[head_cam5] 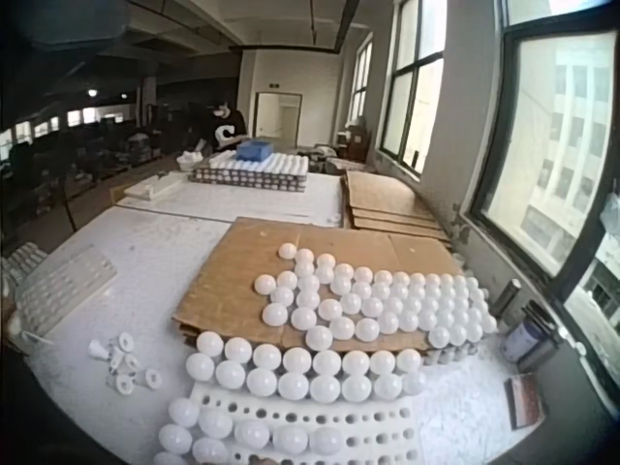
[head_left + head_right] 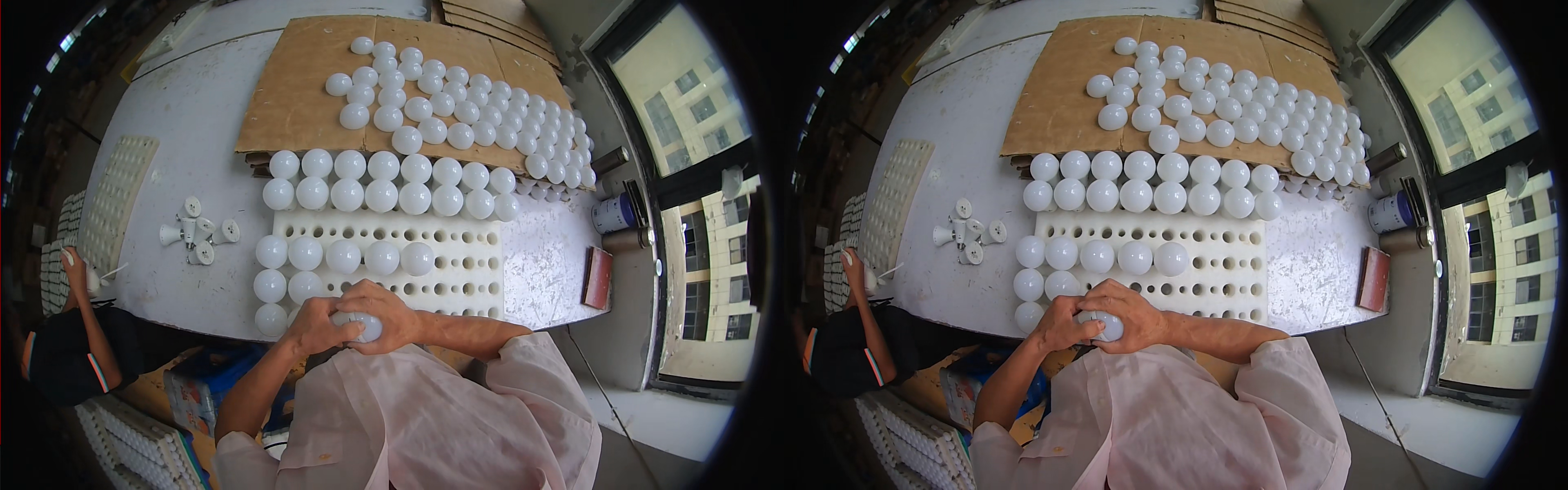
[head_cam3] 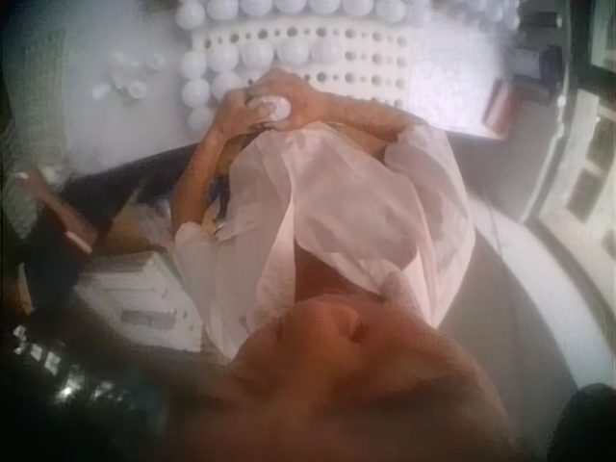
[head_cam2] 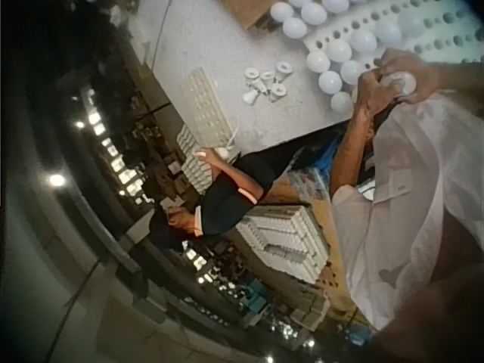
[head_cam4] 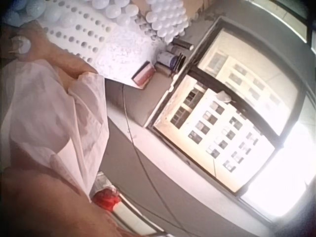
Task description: The person assembles light bulbs by pressing translucent covers onto bulb bases by hand and placing them into a foam tray. The person also transfers covers from cardboard sheets onto the foam tray.
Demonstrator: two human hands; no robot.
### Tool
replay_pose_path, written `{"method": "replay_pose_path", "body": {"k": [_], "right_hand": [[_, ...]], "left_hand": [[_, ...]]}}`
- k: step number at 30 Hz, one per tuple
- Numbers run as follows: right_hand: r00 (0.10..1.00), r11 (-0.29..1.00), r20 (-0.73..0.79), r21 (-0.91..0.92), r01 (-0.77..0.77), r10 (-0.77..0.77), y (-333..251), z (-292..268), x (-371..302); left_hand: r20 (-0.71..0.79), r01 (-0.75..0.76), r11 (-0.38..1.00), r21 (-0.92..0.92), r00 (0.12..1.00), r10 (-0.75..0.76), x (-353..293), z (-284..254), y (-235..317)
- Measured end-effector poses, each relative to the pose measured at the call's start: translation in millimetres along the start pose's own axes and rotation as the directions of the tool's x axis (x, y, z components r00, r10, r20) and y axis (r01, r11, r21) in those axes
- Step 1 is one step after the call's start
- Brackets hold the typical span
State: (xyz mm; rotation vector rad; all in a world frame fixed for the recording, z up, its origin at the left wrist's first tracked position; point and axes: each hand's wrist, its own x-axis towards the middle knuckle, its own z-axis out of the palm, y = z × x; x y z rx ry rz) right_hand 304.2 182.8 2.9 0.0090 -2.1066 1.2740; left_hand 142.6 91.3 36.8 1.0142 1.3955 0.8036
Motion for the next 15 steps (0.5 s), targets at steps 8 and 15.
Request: {"method": "replay_pose_path", "body": {"k": [8,15], "right_hand": [[0.999,0.999,-0.035,0.040,-0.026,0.028,1,-6,-8],[0.976,0.981,-0.101,0.028,-0.191,0.193,-5,-16,-14]], "left_hand": [[0.040,0.162,0.987,0.009,0.986,-0.162,4,11,10],[0.235,0.251,0.956,-0.152,0.949,-0.211,19,-7,-1]]}}
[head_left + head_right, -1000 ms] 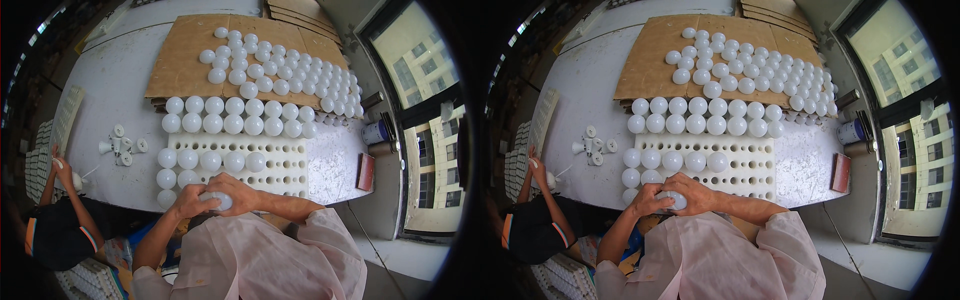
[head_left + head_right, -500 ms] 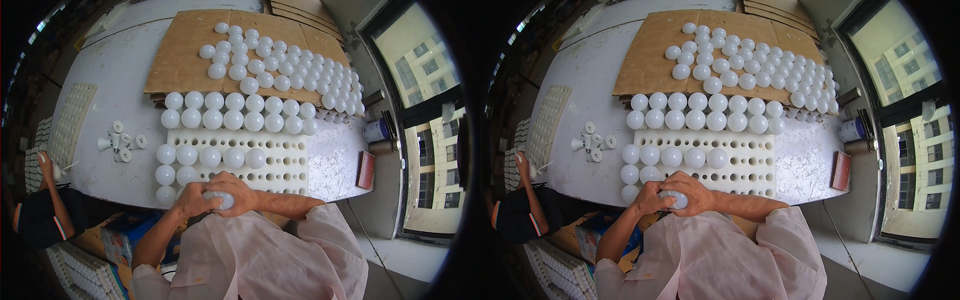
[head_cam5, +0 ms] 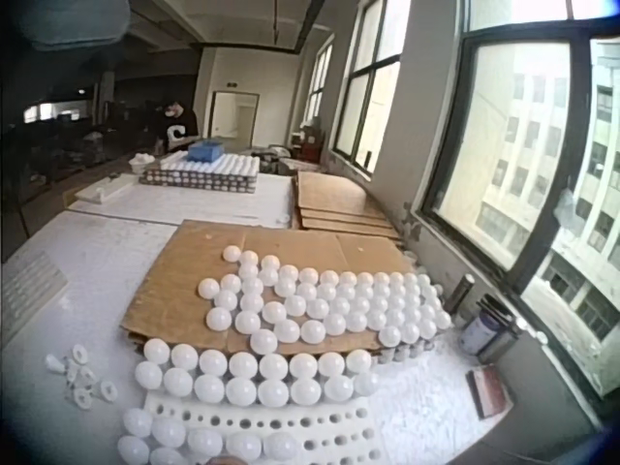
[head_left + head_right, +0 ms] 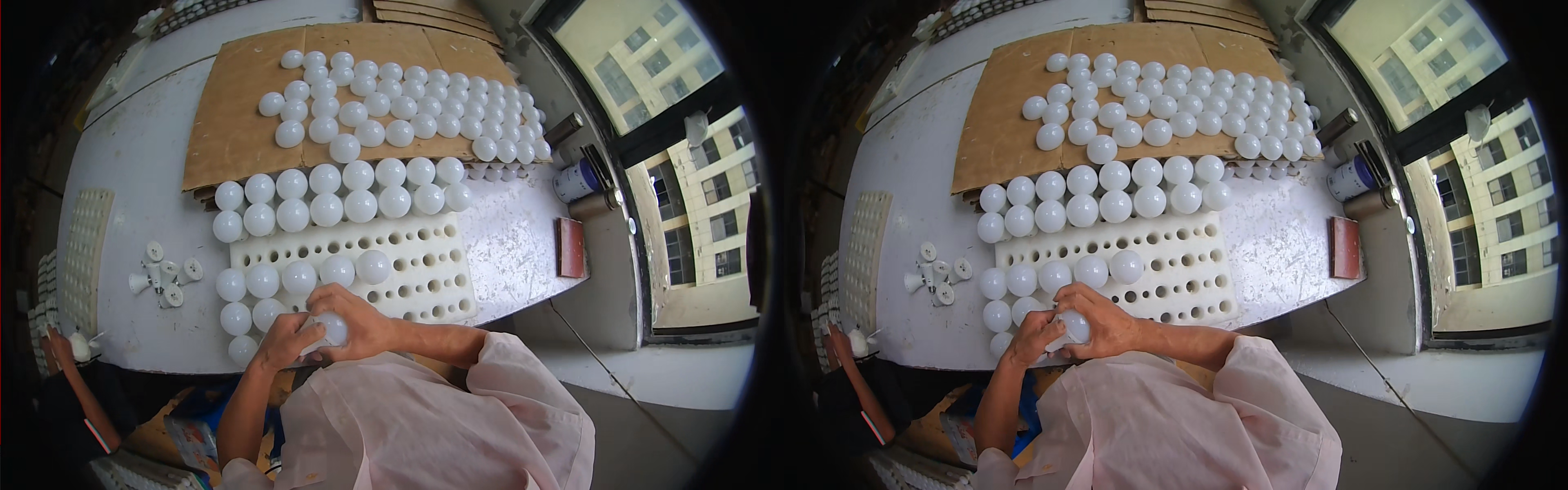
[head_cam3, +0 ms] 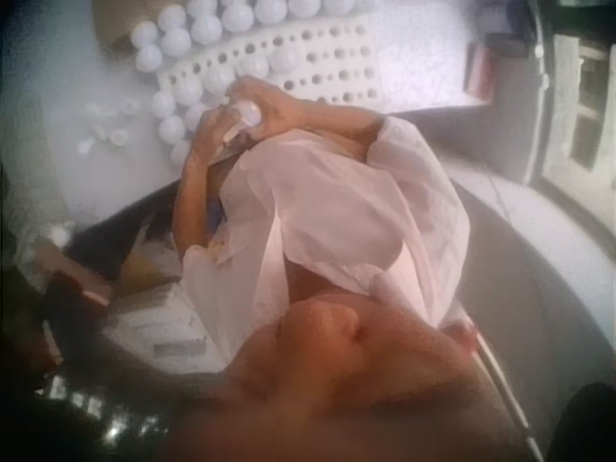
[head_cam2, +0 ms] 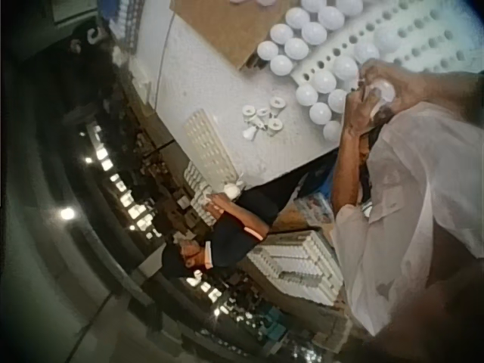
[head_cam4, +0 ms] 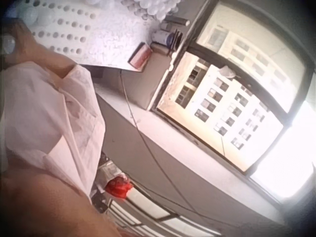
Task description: The person assembles light bulbs by pressing translucent covers onto bulb bases by hand and placing them into a foam tray. The person also transfers covers from cardboard sheets onto the foam tray.
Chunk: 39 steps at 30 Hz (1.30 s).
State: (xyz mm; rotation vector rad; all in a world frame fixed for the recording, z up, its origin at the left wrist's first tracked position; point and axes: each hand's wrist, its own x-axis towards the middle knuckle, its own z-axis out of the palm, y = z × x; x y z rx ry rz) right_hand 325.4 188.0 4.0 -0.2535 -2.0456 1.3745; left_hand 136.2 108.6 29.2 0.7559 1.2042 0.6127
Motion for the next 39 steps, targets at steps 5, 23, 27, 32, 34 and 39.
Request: {"method": "replay_pose_path", "body": {"k": [5,23,27,32,34,39], "right_hand": [[0.953,0.967,-0.291,-0.210,-0.146,0.081,-12,-60,-30],[0.621,0.305,-0.017,0.881,-0.361,0.783,-4,-66,-32],[0.743,0.417,0.149,0.748,-0.517,0.653,-4,-71,-35],[0.772,0.682,0.077,0.421,-0.598,0.631,-19,-63,-30],[0.869,0.857,-0.035,0.187,-0.480,0.494,-15,-62,-29],[0.983,0.977,0.026,-0.111,-0.181,0.184,-13,-55,-27]], "left_hand": [[-0.209,-0.260,0.965,0.033,0.942,0.261,-5,4,2],[0.017,-0.418,0.285,0.863,0.587,0.810,55,53,27],[-0.199,-0.250,0.943,0.221,0.935,0.295,49,36,27],[-0.119,-0.160,0.975,-0.155,0.983,0.142,43,28,16],[-0.022,-0.112,0.952,-0.284,0.994,0.111,42,28,8],[0.099,-0.019,0.905,-0.426,0.993,0.068,34,31,-16]]}}
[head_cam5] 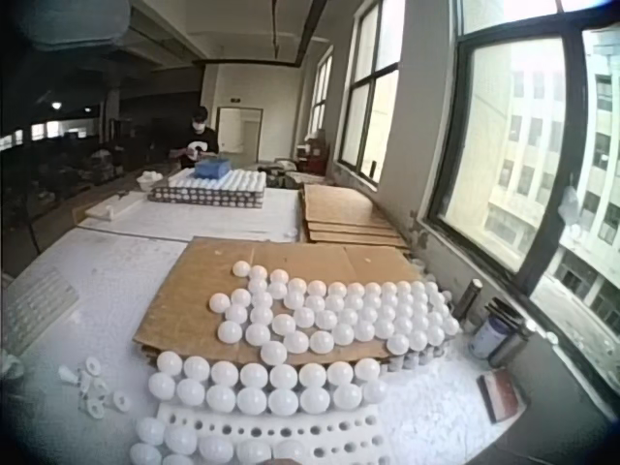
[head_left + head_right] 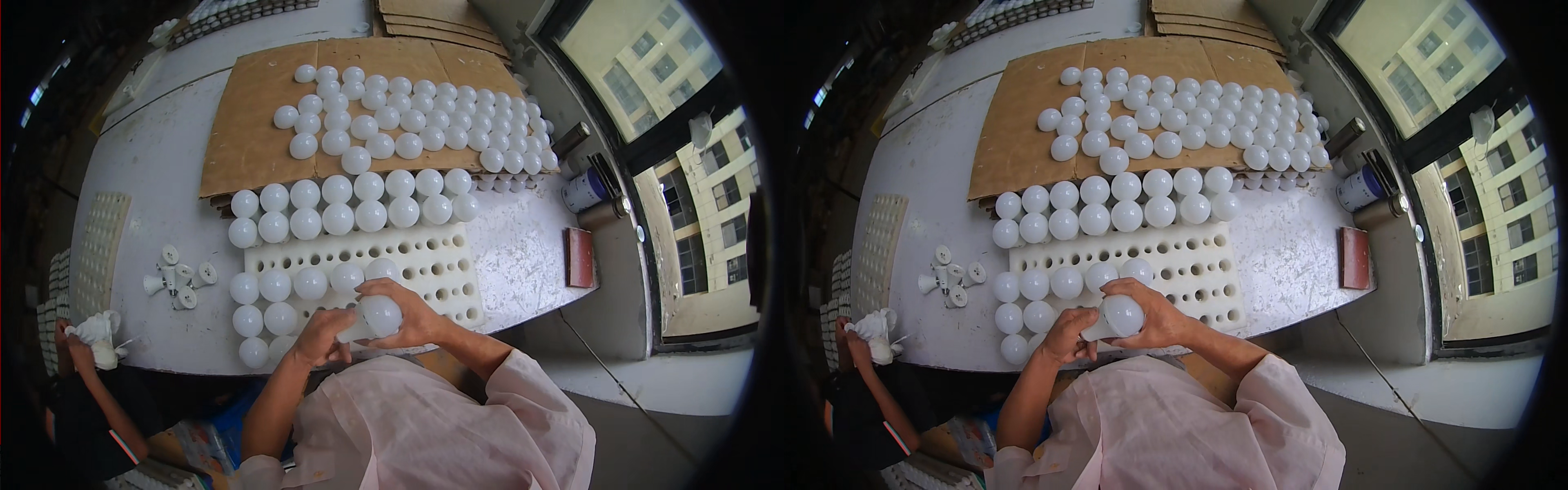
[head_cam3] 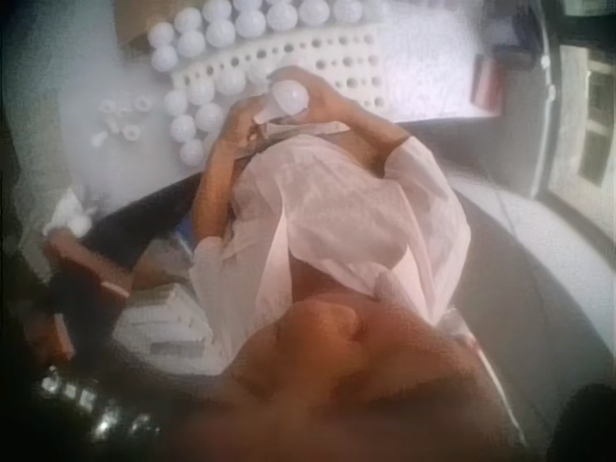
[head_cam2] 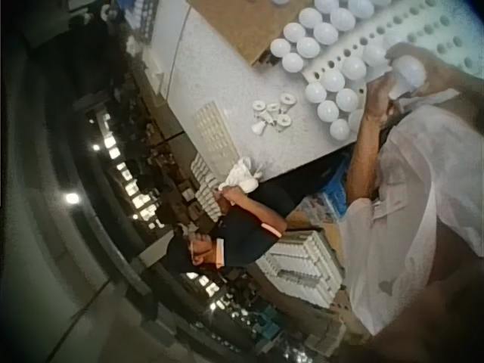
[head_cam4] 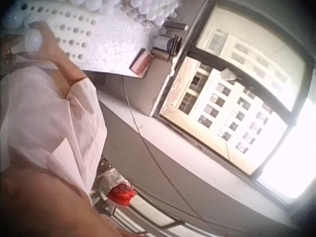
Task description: The person assembles light bulbs by pressing translucent covers onto bulb bases by hand and placing them into a foam tray. The person also transfers covers from cardboard sheets onto the foam tray.
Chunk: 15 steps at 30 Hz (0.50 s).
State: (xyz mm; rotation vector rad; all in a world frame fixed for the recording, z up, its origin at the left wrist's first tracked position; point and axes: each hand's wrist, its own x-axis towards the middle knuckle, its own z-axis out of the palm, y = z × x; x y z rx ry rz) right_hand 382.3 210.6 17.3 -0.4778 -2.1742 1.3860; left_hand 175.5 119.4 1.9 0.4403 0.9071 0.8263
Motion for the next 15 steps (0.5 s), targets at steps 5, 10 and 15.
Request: {"method": "replay_pose_path", "body": {"k": [5,10,15], "right_hand": [[0.991,0.968,0.029,0.211,-0.134,0.131,1,1,-23],[0.955,0.956,-0.071,-0.040,-0.290,0.287,26,10,-15],[0.987,0.958,0.038,-0.247,-0.144,0.158,17,58,30]], "left_hand": [[-0.038,-0.073,0.985,0.155,0.996,0.079,-36,7,-41],[-0.347,-0.355,0.934,-0.041,0.882,0.320,-95,-19,-76],[-0.551,-0.417,0.894,0.163,0.713,0.433,-116,-30,-72]]}}
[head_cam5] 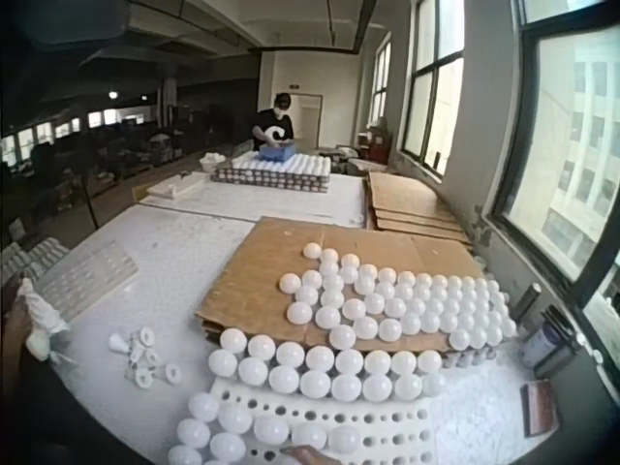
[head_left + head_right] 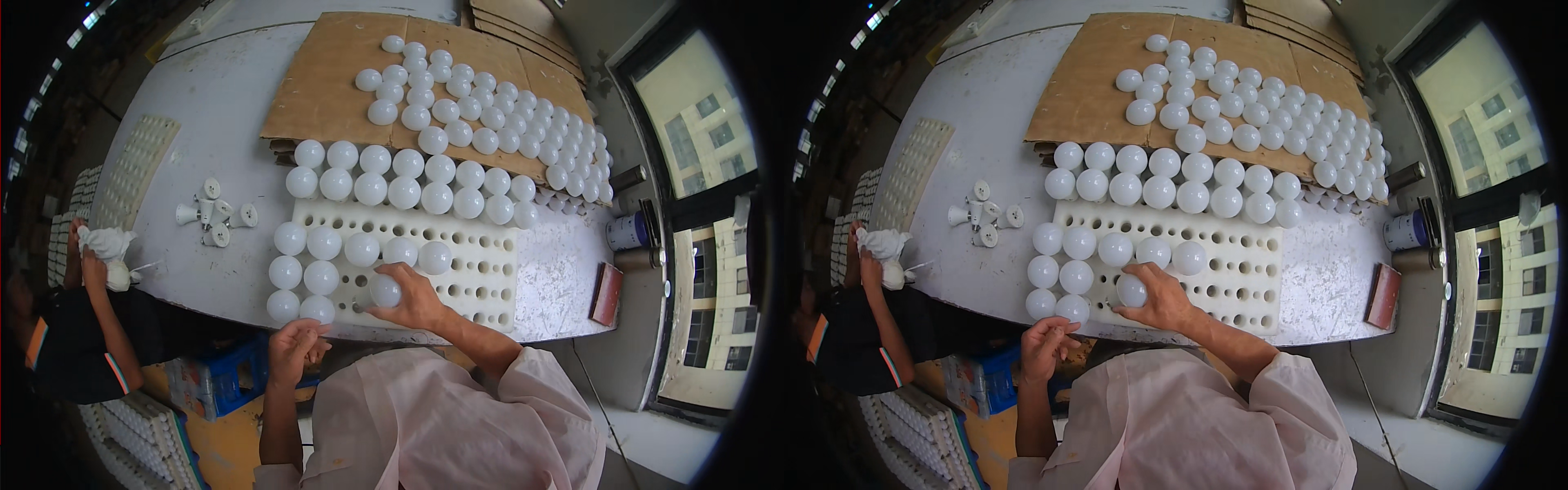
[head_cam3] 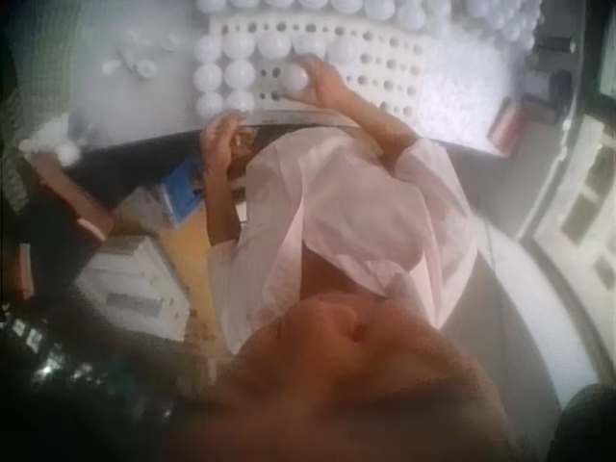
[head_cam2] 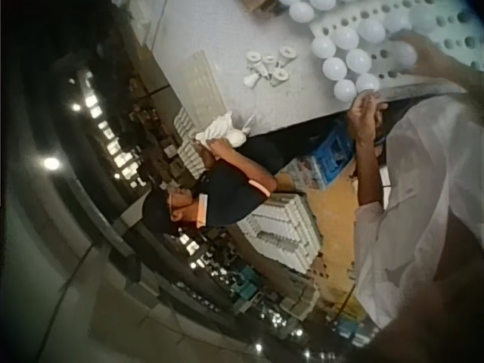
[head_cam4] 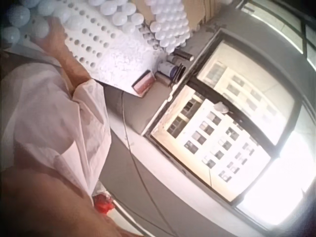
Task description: The person assembles light bulbs by pressing translucent covers onto bulb bases by hand and placing them into a foam tray. The person also transfers covers from cardboard sheets onto the foam tray.
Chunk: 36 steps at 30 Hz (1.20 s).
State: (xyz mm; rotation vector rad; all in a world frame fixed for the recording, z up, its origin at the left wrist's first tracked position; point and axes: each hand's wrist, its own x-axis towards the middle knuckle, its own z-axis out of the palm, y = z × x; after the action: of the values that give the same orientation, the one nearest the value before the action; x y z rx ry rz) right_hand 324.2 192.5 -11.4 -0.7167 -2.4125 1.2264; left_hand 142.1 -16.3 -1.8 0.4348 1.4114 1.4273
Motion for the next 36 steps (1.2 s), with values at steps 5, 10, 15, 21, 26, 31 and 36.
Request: {"method": "replay_pose_path", "body": {"k": [5,10,15,21,26,31,36], "right_hand": [[0.932,0.897,-0.015,0.279,-0.343,0.361,-18,11,20],[0.990,0.914,0.047,-0.381,0.140,-0.132,-12,26,19],[0.983,0.817,0.181,-0.570,0.085,0.024,-20,40,25],[0.999,0.863,0.050,-0.505,0.015,0.012,-46,3,61],[0.976,0.930,-0.211,-0.368,-0.025,-0.057,-20,-72,131],[0.970,0.899,-0.240,-0.434,-0.064,-0.047,31,-104,264],[0.977,0.727,-0.204,-0.681,-0.092,-0.067,100,-104,384]], "left_hand": [[-0.098,-0.154,0.967,0.202,0.979,0.177,-1,-24,19],[-0.483,-0.086,0.893,0.442,0.816,0.318,46,-106,2],[-0.473,0.107,0.634,0.766,0.761,0.443,125,-186,10],[-0.287,0.235,0.166,0.958,0.817,0.501,211,-291,-26],[-0.110,0.118,0.026,0.993,0.790,0.604,237,-301,-30],[-0.280,0.226,0.183,0.957,0.885,0.371,215,-290,-22],[-0.562,0.327,0.537,0.778,0.745,0.360,180,-246,-30]]}}
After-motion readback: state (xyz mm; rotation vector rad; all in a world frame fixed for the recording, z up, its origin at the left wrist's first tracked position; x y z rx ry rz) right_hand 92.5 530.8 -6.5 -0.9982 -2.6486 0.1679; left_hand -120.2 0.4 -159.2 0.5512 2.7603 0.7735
